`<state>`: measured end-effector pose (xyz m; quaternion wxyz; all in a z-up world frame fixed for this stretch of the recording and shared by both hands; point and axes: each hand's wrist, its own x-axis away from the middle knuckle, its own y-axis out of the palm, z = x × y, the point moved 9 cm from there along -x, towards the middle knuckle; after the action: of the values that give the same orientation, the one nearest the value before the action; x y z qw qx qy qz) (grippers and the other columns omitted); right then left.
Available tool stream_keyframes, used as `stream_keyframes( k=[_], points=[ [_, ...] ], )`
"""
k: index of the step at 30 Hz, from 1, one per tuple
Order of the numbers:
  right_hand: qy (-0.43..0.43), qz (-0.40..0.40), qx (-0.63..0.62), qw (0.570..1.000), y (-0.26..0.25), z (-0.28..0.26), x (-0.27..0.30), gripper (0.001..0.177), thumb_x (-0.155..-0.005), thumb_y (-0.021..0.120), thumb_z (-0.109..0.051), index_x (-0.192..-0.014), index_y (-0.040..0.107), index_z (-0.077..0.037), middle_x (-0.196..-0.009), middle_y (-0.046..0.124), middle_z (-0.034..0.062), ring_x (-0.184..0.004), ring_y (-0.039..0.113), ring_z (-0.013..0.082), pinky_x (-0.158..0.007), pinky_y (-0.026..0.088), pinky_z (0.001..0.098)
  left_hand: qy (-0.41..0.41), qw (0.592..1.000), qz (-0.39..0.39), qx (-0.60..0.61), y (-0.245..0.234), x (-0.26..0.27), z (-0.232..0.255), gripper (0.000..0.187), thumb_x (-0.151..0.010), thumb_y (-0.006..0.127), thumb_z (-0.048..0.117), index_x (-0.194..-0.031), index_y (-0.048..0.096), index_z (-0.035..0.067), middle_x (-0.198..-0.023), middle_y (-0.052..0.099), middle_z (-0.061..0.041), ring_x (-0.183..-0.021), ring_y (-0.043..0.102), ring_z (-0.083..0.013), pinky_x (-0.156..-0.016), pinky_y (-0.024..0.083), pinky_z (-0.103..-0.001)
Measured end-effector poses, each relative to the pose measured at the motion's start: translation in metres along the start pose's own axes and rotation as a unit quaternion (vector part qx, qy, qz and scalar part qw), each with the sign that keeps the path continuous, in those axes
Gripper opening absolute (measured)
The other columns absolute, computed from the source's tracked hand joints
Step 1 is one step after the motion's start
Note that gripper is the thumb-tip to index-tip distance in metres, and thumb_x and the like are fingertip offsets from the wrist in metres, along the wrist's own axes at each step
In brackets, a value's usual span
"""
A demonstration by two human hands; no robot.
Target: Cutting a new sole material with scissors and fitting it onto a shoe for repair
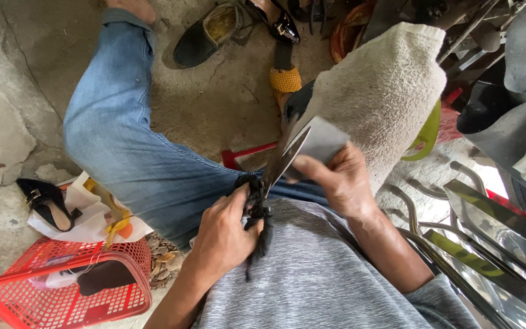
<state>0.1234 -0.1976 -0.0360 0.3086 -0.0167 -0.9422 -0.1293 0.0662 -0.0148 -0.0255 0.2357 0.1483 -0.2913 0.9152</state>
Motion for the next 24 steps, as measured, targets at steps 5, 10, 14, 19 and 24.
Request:
stream_keyframes(
  k=[5,10,14,19,24],
  points=[
    [0.007,-0.040,0.098,0.994,0.010,-0.009,0.003,0.020,-0.092,0.074,-0.020,-0.083,0.074,-0.002,-0.077,0.078,0.0074,-0.071,0.073,0.0115,-0.065,0.059,0.0233,0.001,1.000,0.006,0.002,0.004,0.001,-0.003,0.063,-0.076,0.076,0.013,-0.133,0.053,-0.004,-0.112,0.074,-0.021,-0.096,0.070,-0.0369,-0.089,0.055,-0.046],
    [0.003,-0.039,0.107,0.993,0.007,-0.005,0.002,0.022,-0.092,0.074,-0.021,-0.081,0.074,-0.003,-0.075,0.078,0.0066,-0.068,0.072,0.0102,-0.062,0.058,0.0228,0.018,0.999,0.025,-0.036,0.010,0.004,-0.010,0.070,-0.073,0.079,0.011,-0.135,0.053,-0.007,-0.127,0.068,-0.025,-0.105,0.066,-0.0438,-0.093,0.052,-0.048],
    [0.028,-0.018,0.075,0.997,0.000,0.006,0.003,0.019,-0.090,0.076,-0.019,-0.089,0.075,0.000,-0.077,0.078,0.0112,-0.067,0.073,0.0138,-0.060,0.059,0.0247,0.018,0.999,0.020,-0.042,0.012,0.006,-0.013,0.068,-0.074,0.080,0.012,-0.135,0.053,-0.005,-0.124,0.070,-0.022,-0.102,0.068,-0.0416,-0.087,0.055,-0.049],
    [0.007,-0.029,0.152,0.988,0.003,-0.002,0.001,0.028,-0.092,0.074,-0.024,-0.074,0.078,-0.003,-0.071,0.078,0.0056,-0.062,0.066,0.0052,-0.055,0.049,0.0189,0.032,0.998,0.039,-0.036,0.011,0.007,-0.017,0.064,-0.072,0.082,0.012,-0.129,0.058,-0.004,-0.113,0.074,-0.021,-0.096,0.070,-0.0390,-0.082,0.055,-0.046],
    [-0.054,0.023,0.000,0.998,-0.016,0.012,-0.002,0.025,-0.091,0.077,-0.017,-0.111,0.068,-0.003,-0.096,0.072,0.0023,-0.084,0.065,0.0113,-0.076,0.055,0.0259,0.024,0.998,0.041,-0.034,0.007,0.004,-0.014,0.059,-0.073,0.080,0.012,-0.128,0.060,0.000,-0.109,0.076,-0.020,-0.093,0.071,-0.0382,-0.078,0.055,-0.046]
  ],
)
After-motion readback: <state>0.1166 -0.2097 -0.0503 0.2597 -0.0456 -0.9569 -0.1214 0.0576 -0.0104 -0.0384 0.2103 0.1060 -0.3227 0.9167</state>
